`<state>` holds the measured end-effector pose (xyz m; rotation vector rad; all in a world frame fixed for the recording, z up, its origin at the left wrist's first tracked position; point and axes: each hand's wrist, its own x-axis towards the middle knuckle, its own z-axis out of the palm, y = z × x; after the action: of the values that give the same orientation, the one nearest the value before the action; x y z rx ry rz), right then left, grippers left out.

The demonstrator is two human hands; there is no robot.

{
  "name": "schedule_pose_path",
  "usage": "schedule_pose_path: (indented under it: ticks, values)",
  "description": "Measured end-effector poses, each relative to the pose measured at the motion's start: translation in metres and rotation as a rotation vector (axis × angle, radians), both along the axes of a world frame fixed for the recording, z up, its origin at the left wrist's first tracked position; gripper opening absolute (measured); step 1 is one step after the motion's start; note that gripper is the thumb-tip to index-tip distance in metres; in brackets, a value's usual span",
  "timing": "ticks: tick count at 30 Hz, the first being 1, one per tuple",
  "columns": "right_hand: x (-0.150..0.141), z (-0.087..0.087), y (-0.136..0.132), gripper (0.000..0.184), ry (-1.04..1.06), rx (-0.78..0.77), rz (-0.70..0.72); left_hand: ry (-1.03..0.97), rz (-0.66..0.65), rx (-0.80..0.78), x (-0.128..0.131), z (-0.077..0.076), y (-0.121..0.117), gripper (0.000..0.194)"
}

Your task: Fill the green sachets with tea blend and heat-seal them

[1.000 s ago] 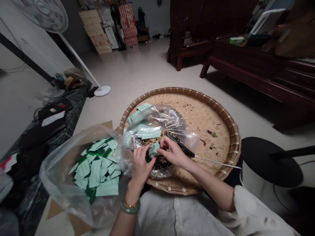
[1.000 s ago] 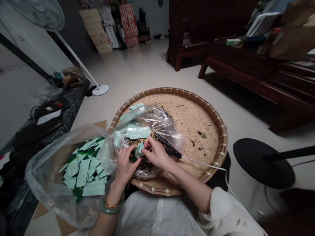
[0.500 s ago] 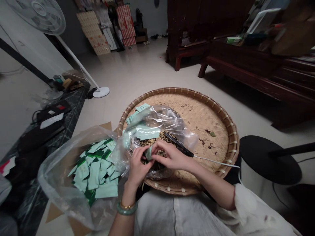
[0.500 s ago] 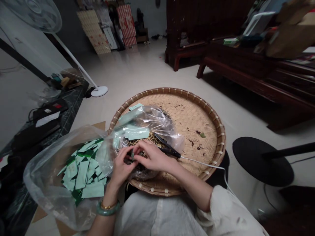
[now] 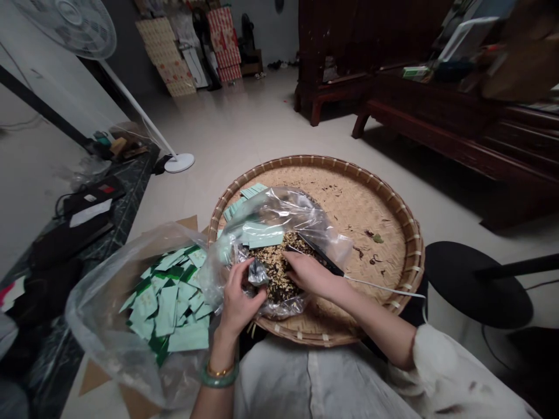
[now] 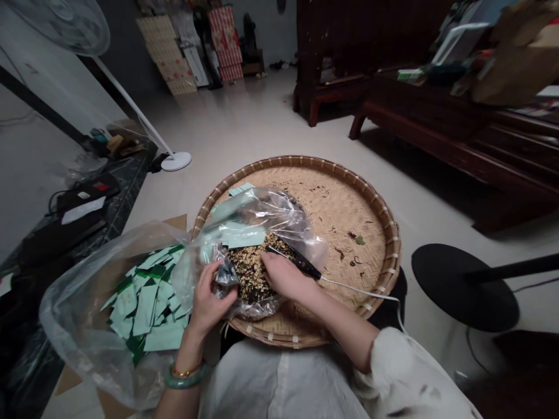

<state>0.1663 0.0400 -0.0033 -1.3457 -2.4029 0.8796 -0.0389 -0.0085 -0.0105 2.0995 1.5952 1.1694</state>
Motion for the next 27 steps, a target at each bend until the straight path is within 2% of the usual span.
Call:
schedule_pose_path:
  ticks: [3, 6, 9, 14, 15, 19, 23, 27]
  values:
    - [-0.015, -0.002, 0.004, 0.044, 0.006, -0.007, 0.039, 0.024, 0.019, 0.036, -0.004, -0.004, -0.001, 0.052]
    - [-0.026, -0.004, 0.008, 0.046, 0.158, 0.006, 0.056, 0.025, 0.057, 0.067, -0.005, -0.006, -0.001, 0.050]
    - [-0.026, -0.004, 0.012, 0.047, 0.270, 0.012, 0.011, 0.020, 0.067, 0.081, -0.006, -0.006, -0.001, 0.049]
    - [-0.022, -0.006, 0.013, 0.078, 0.164, -0.045, 0.075, 0.014, 0.070, 0.069, -0.005, -0.006, 0.000, 0.048]
    - [-0.022, -0.006, 0.013, 0.079, 0.147, -0.066, 0.085, 0.014, 0.070, 0.066, -0.005, -0.006, 0.000, 0.047]
    - [-0.026, -0.005, 0.011, 0.067, 0.160, -0.078, 0.064, 0.017, 0.064, 0.069, -0.006, -0.006, -0.001, 0.048]
    - [-0.026, -0.006, 0.015, 0.074, 0.120, -0.050, 0.040, 0.020, 0.063, 0.065, -0.007, -0.006, -0.001, 0.048]
    - [-0.025, -0.007, 0.018, 0.055, 0.125, -0.093, 0.068, 0.018, 0.058, 0.059, -0.006, -0.004, -0.001, 0.047]
